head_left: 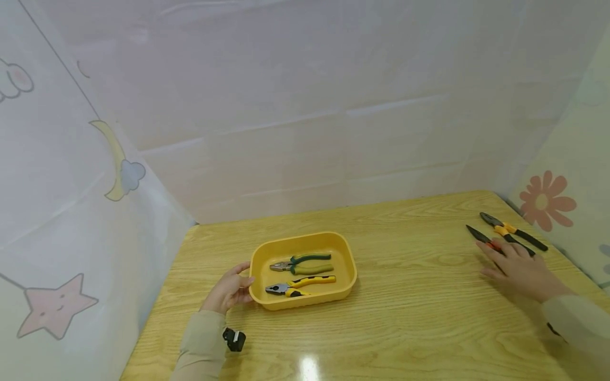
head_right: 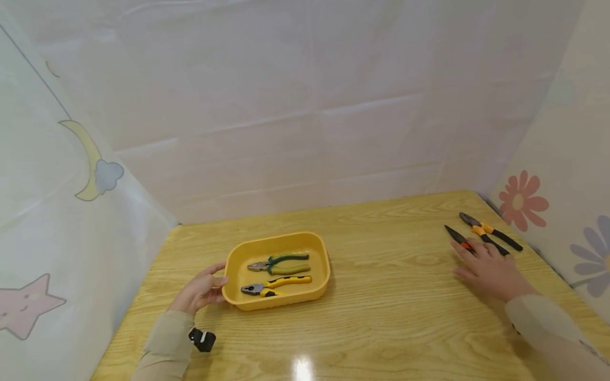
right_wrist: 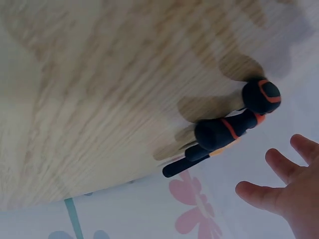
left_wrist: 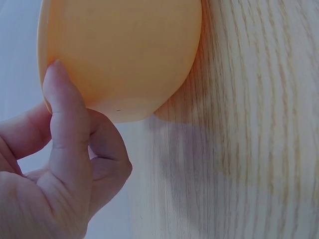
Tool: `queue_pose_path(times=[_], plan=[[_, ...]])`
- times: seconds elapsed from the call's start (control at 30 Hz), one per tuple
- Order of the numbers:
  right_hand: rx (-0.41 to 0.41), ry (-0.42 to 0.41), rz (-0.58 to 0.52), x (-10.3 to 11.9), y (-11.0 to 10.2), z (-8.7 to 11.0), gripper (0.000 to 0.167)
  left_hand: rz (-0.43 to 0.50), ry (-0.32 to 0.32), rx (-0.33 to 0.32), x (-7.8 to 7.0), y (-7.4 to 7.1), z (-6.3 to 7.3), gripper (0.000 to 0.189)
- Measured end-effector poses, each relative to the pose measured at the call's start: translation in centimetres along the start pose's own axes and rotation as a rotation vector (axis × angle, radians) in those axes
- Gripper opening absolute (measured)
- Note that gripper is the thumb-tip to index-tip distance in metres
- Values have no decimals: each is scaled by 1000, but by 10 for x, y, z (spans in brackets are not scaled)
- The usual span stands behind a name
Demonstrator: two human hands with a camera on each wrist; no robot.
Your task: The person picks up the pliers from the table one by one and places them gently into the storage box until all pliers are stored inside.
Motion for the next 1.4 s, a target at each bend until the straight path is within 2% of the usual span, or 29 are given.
queue_pose_path(times=[0.13,0.37,0.63,0.73,0.83,0.97,1.07,1.23,1.3,1.4], plan=[[40,13,-5,-10,8,-4,80,-1,2,-3,0,0,0,54],[31,21,89,-22,19,-6,82,-10,4,-1,0,-1,-1,54],[63,76,78,-37,29,-10,84,-17,13,8,0,0,-1,53],[80,72,54,-36,32,-11,84,-15,11,8,0,0,-1,54],[74,23,103,-30,35,-10,77,-10,11,6,0,-1,-1,55],[58,38,83,-33,40,-12,70,4,9,8,1,-1,-1,56],[51,95,4,-41,43,-15,72,0,8,12,1,-1,0,56],[19,86,15,-40,39,-19,71,-8,14,12,1,-1,1,55],[24,94,8,-40,37,-20,67,-8,18,14,0,-1,1,55],[54,111,-56,-42,34,-22,62,-7,23,23,0,0,1,55]])
Point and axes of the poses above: each hand's wrist, its own z-axis away from the middle knuckle, its own y-axis out of the palm, x = y × z, the point moved 10 cm from there along -z, towards the middle knuckle, and after that the axes turned 12 degrees about x, right-handed, at the moved point
